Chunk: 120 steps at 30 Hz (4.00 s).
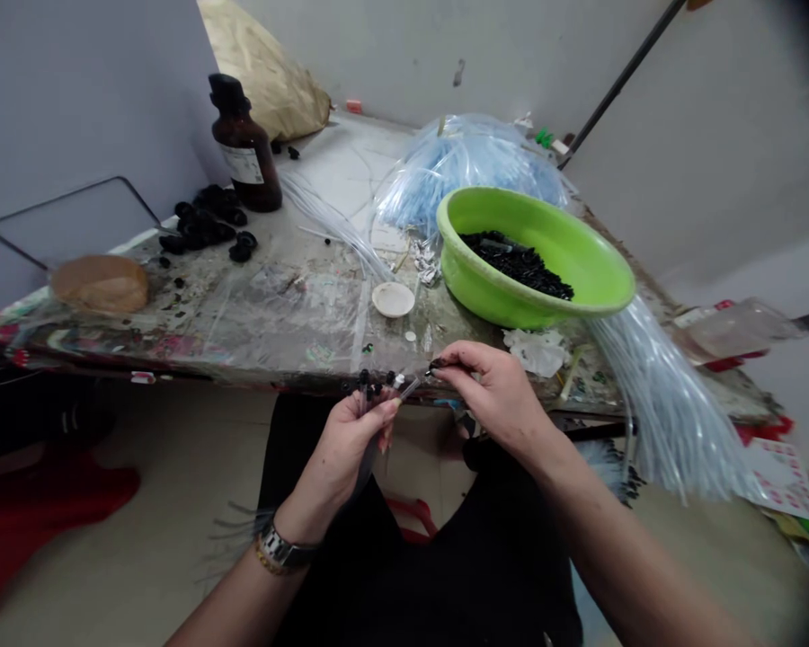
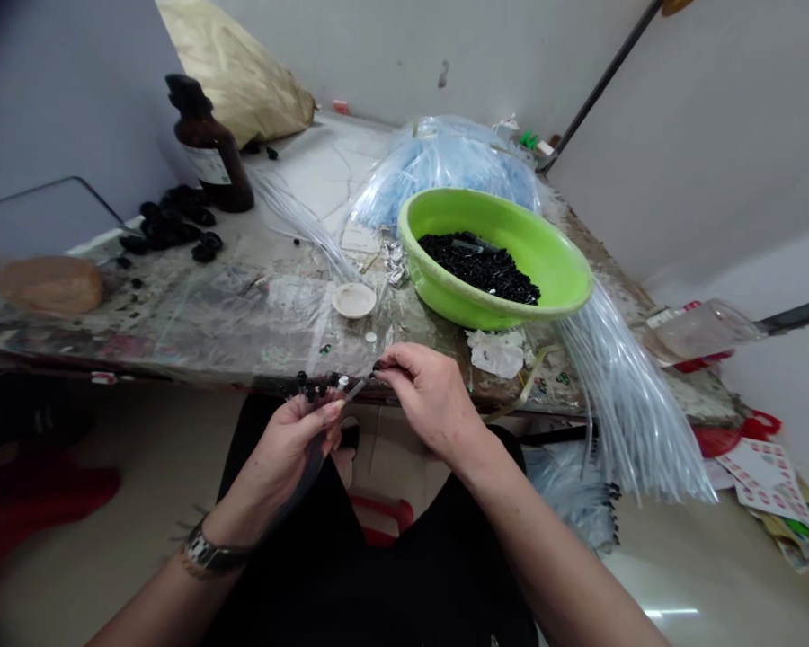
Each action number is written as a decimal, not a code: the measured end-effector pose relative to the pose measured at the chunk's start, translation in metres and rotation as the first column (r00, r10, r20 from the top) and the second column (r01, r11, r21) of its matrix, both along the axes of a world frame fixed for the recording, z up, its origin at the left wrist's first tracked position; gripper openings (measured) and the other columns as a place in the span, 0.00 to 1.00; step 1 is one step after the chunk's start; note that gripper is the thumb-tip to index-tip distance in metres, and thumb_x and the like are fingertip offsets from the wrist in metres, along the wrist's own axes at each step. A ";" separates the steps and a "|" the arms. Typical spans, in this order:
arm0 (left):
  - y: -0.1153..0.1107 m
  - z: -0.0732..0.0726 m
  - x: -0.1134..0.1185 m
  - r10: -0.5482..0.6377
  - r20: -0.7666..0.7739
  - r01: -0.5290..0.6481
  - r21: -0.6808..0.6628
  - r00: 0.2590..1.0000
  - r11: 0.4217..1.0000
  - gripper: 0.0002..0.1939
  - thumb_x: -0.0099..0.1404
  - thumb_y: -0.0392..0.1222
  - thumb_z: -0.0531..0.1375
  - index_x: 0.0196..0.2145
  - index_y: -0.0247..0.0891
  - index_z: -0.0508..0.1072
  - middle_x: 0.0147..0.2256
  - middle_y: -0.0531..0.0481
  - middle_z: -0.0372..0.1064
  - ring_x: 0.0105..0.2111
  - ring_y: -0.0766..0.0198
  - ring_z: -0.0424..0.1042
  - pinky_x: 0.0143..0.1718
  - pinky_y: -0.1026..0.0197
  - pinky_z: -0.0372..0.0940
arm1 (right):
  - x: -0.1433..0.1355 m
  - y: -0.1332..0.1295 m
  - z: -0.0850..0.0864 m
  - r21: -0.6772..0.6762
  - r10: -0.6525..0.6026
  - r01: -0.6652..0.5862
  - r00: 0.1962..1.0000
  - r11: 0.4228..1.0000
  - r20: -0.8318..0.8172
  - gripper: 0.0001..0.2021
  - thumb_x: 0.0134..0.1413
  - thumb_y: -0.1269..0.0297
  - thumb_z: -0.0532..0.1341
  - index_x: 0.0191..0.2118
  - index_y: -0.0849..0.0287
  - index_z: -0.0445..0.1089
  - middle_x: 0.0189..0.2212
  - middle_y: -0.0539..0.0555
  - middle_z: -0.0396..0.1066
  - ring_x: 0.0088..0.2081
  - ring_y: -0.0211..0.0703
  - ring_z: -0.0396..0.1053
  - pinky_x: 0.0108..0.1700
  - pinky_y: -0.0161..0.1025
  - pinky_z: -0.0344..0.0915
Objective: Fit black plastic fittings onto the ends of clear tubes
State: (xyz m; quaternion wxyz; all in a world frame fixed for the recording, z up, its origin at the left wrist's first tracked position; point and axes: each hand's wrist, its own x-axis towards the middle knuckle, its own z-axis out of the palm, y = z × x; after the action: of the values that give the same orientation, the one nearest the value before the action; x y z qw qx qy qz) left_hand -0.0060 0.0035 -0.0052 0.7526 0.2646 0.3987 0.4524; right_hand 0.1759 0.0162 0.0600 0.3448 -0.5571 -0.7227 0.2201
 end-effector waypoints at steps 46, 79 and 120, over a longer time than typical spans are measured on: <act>-0.009 0.006 0.011 -0.153 -0.149 0.165 0.067 0.977 0.984 0.08 0.53 0.40 0.68 0.26 0.34 0.75 0.21 0.52 0.67 0.19 0.71 0.60 0.21 0.67 0.55 | 0.007 -0.033 0.005 0.043 0.072 -0.087 0.959 0.995 0.275 0.08 0.56 0.78 0.55 0.30 0.59 0.66 0.28 0.52 0.67 0.33 0.41 0.64 0.36 0.37 0.58; -0.011 -0.001 0.012 -0.184 -0.140 0.187 0.009 0.973 0.982 0.08 0.51 0.41 0.69 0.27 0.34 0.76 0.19 0.56 0.63 0.19 0.73 0.52 0.21 0.66 0.48 | 0.010 -0.041 -0.004 -0.035 0.169 -0.165 0.957 0.986 0.237 0.08 0.58 0.77 0.55 0.30 0.59 0.63 0.28 0.51 0.65 0.32 0.40 0.62 0.36 0.36 0.57; -0.010 -0.001 0.014 -0.249 -0.169 0.249 -0.026 0.954 0.968 0.11 0.54 0.43 0.67 0.24 0.35 0.70 0.16 0.60 0.54 0.17 0.74 0.50 0.21 0.66 0.48 | 0.016 -0.042 -0.033 -0.193 -0.049 0.008 0.976 0.981 -0.210 0.03 0.55 0.68 0.60 0.34 0.57 0.71 0.30 0.48 0.72 0.32 0.38 0.69 0.37 0.34 0.63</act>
State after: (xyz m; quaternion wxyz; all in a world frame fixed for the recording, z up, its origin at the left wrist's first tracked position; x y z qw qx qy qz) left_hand 0.0081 -0.0069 -0.0059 0.7672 0.3489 0.4262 0.3288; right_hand 0.1915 -0.0260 0.0271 0.3685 -0.5711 -0.6489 0.3420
